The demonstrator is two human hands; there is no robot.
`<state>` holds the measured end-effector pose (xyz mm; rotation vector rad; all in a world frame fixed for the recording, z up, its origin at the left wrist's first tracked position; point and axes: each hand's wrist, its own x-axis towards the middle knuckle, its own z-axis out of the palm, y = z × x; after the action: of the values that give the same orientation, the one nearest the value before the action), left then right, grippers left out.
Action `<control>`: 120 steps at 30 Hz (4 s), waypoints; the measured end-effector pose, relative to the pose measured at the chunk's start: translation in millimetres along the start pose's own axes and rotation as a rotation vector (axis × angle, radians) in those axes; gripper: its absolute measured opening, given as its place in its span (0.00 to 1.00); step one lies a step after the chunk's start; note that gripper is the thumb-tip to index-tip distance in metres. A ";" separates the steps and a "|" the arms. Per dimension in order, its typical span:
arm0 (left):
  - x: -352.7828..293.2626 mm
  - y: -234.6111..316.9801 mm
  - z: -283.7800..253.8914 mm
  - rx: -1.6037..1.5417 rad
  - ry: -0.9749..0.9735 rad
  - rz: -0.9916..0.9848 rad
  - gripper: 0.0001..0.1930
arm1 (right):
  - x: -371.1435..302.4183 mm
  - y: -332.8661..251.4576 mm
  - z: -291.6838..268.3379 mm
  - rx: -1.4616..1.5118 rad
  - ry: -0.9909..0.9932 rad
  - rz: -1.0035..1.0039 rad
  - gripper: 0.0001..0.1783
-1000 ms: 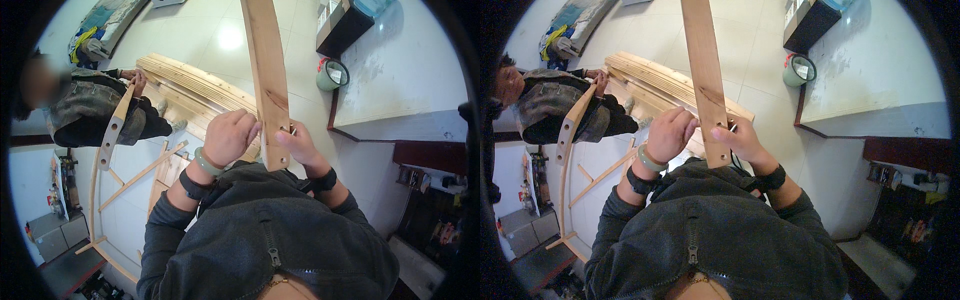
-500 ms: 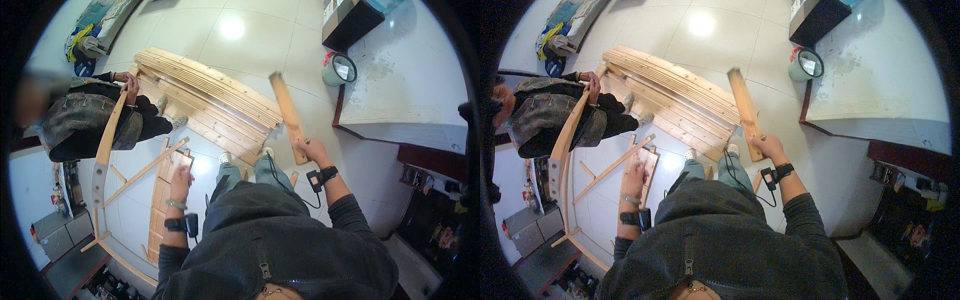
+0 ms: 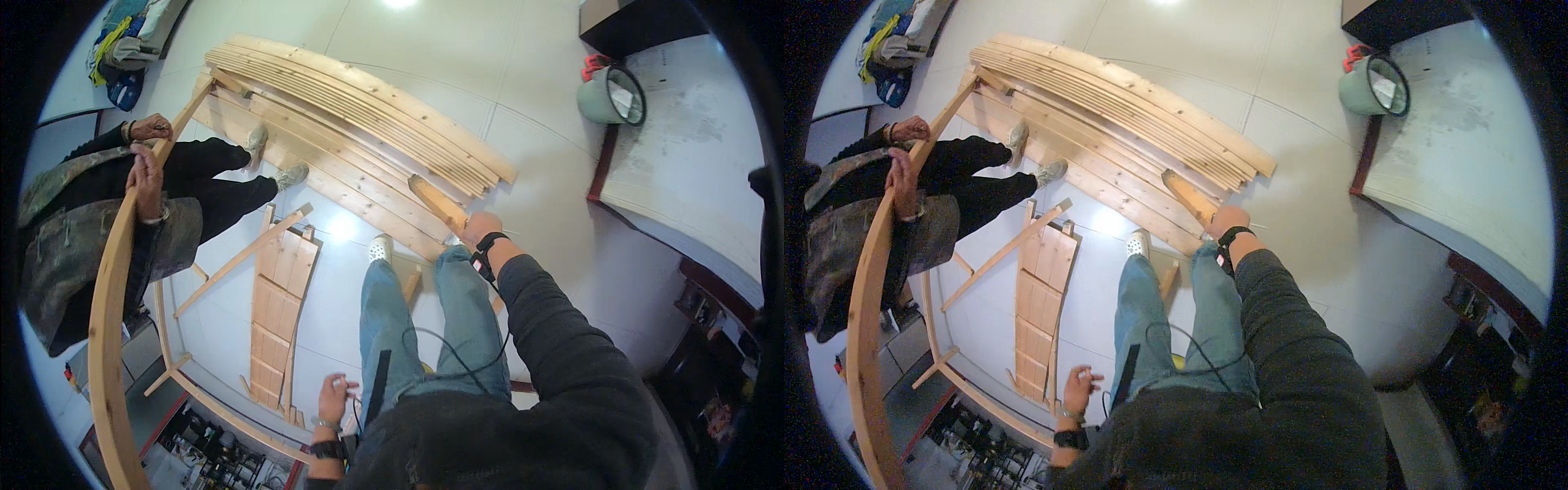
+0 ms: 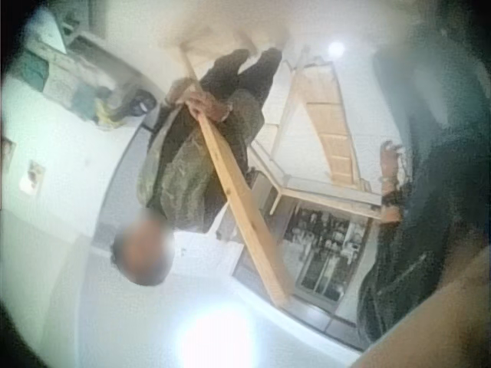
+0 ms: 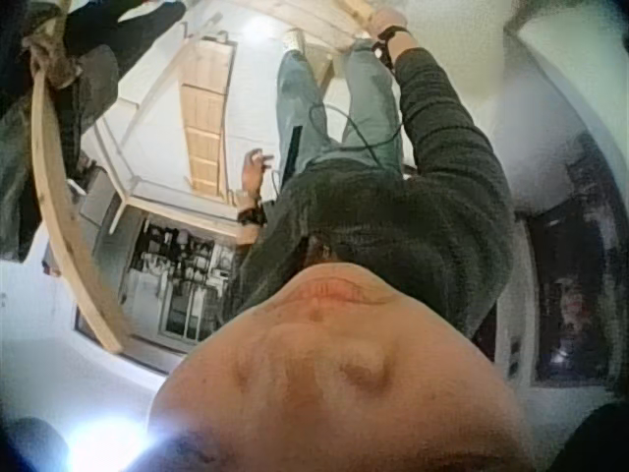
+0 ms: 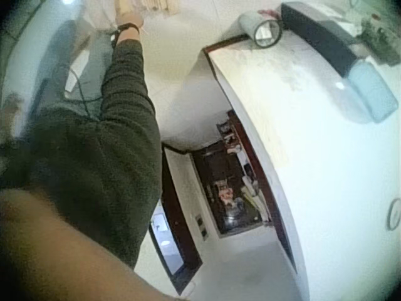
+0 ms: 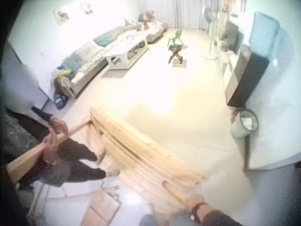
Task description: The person assembles wooden furniture parts using an Allen key. They insert and tighten screws into pre-drilled holes on wooden pieces, then place the assembled parts on the floor.
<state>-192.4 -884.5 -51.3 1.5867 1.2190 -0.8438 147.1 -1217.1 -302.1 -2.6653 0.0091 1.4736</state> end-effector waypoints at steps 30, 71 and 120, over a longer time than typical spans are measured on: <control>51.3 -59.3 -6.4 -0.129 0.036 -0.290 0.18 | 289.8 -40.4 163.1 0.043 0.444 0.064 0.10; -100.6 144.2 -111.1 -1.230 0.134 0.677 0.16 | -201.9 114.0 -113.4 1.506 0.088 -0.107 0.12; 11.0 -391.4 -113.2 -0.698 0.249 -0.007 0.24 | -145.4 -420.5 -71.1 1.415 -0.553 -0.385 0.30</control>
<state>-568.3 -746.0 -126.4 1.1246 1.4854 -0.1717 151.4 -810.7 -107.6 -1.0538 0.3294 1.2366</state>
